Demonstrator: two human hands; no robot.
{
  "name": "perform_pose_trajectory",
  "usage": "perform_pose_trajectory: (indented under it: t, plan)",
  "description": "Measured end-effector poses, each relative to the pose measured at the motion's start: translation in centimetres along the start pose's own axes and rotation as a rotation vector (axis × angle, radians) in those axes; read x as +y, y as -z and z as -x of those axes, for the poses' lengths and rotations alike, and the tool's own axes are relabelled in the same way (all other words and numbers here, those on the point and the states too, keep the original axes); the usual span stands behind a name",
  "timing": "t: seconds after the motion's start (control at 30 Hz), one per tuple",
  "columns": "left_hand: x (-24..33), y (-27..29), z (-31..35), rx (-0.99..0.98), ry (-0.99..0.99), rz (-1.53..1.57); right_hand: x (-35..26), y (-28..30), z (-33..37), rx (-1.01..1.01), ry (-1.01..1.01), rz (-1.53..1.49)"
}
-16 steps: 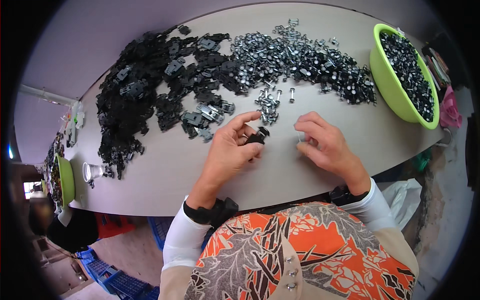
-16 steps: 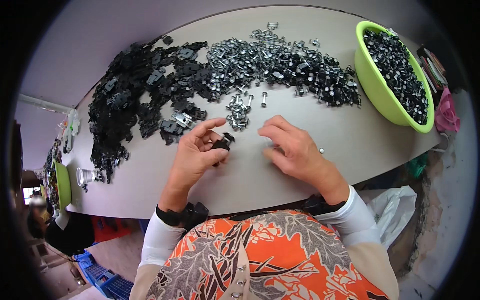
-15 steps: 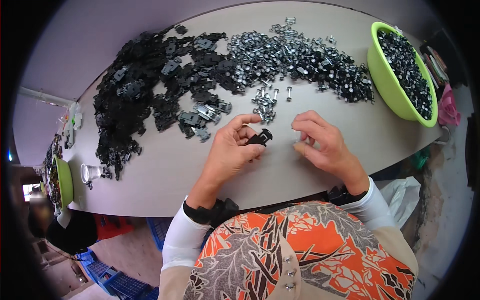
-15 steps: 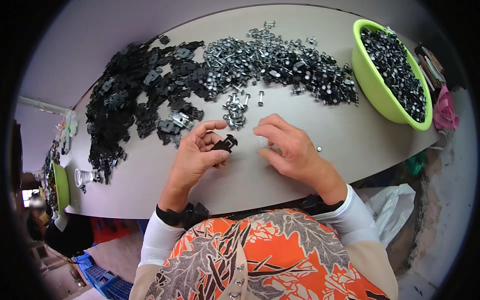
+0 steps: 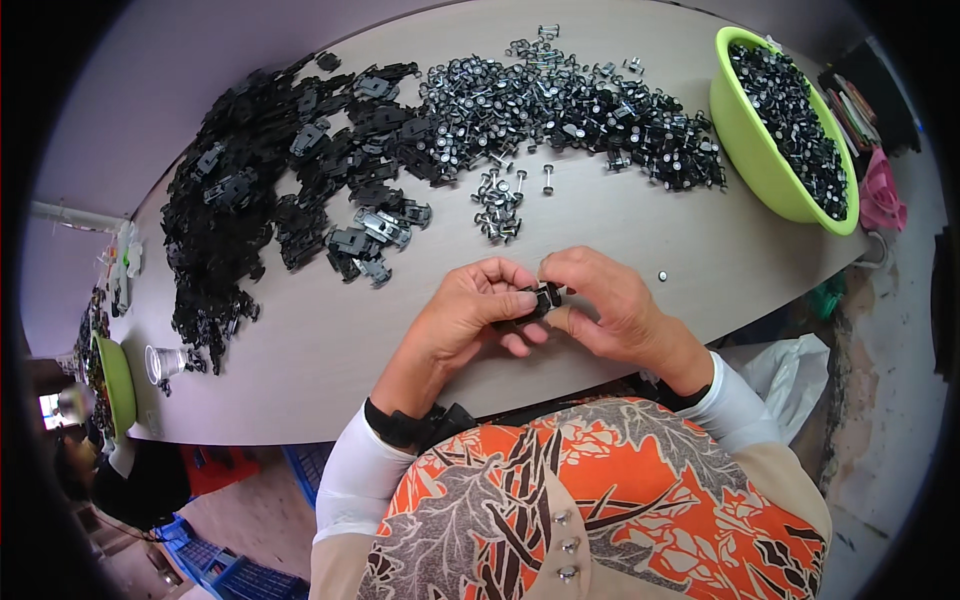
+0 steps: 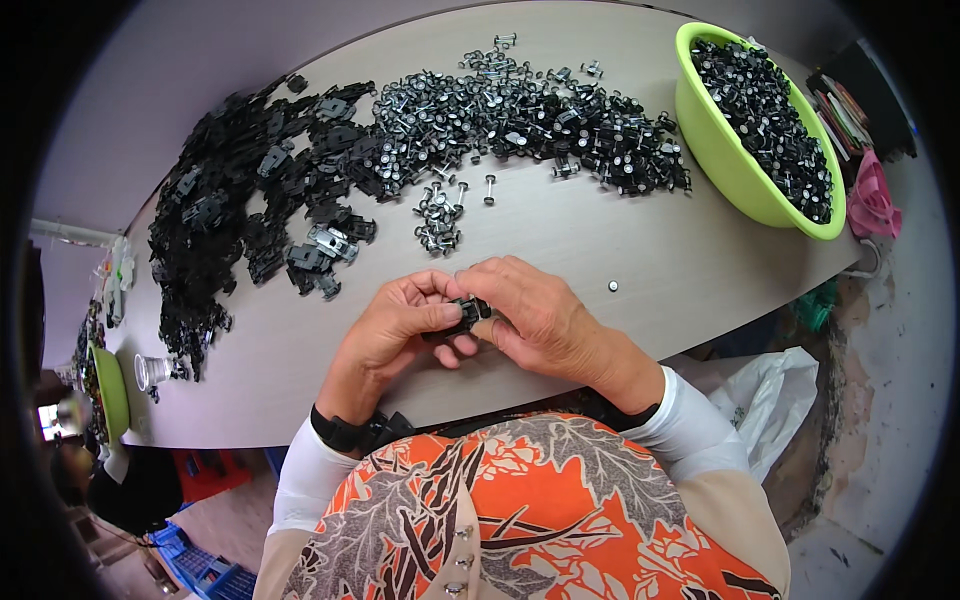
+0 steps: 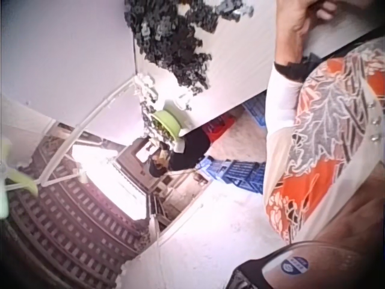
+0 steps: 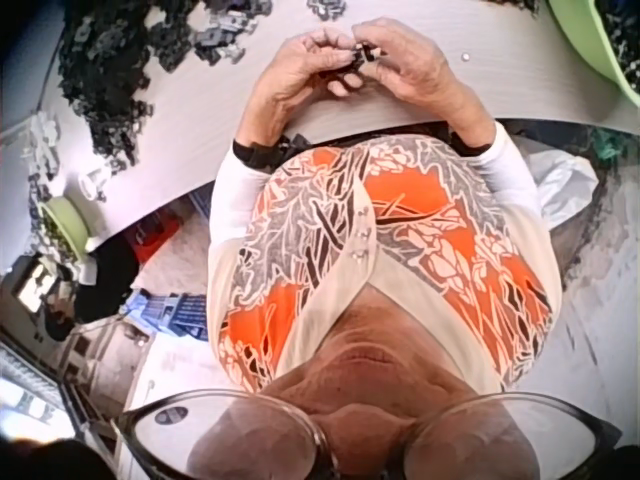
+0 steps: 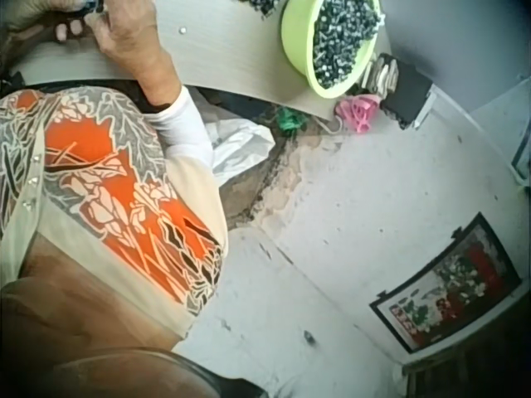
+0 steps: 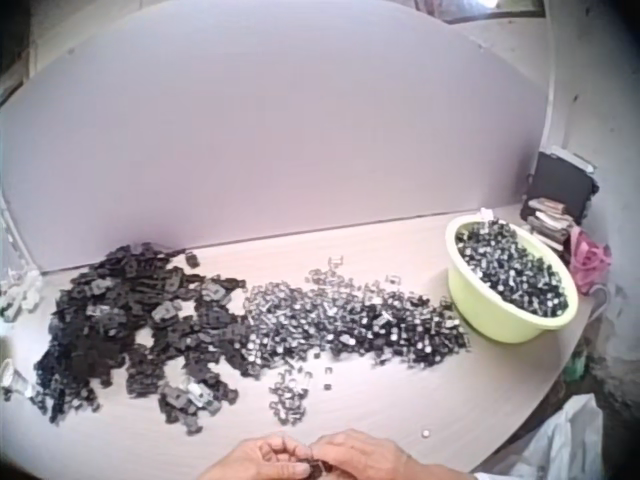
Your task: The person assembles small black plastic components and metal pins on a table. They repeatedly pick up a plastic housing, insert a metal pin, and place the assembled unit aside. The person works with piles of parts and a green bowl filled with components.
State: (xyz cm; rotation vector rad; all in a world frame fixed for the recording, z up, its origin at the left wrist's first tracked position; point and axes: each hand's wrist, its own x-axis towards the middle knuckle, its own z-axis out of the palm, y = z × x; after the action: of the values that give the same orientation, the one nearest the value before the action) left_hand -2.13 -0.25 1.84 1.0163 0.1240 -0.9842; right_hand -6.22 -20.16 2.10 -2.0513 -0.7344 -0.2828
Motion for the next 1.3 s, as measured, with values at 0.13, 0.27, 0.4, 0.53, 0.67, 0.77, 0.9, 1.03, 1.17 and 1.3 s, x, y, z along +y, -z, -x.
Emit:
perform_pose_trajectory:
  t: [0.13,0.27,0.4,0.53,0.67,0.77,0.9,1.03,1.17,1.3]
  plan:
    - [-0.5,1.0,-0.3,-0.05,0.027,0.004,-0.1,-0.3,0.3,0.003,0.004,-0.014]
    - [-1.4,1.2,-0.8,-0.09,-0.015,0.102,-0.3,-0.1,0.5,0.024,0.035,0.062]
    - [-2.1,0.2,-0.7,-0.1,-0.042,0.163,0.0,0.2,1.3,0.023,0.071,0.049]
    - [-2.3,-0.5,-1.1,-0.094,-0.069,0.181,0.5,-0.1,1.4,0.057,0.107,0.061]
    - [-2.0,-0.6,-1.0,-0.032,-0.07,0.095,0.3,-0.5,1.3,0.087,0.065,0.049]
    - [-1.3,-0.5,-0.9,-0.002,-0.105,-0.037,1.2,1.6,0.5,-0.023,-0.13,-0.065]
    - [-1.2,-0.3,-1.2,0.084,-0.185,-0.073,6.1,5.0,-2.0,0.154,-0.153,0.417]
    - [-0.9,-0.1,-1.1,0.058,-0.183,-0.082,7.6,5.7,-2.0,0.101,-0.131,0.665]
    - [-1.1,0.3,-1.1,0.027,-0.171,-0.118,5.0,6.1,-1.5,0.082,-0.431,0.301]
    - [-1.1,-0.1,-1.1,0.033,-0.138,-0.107,5.3,6.1,-1.4,0.211,-0.451,0.301]
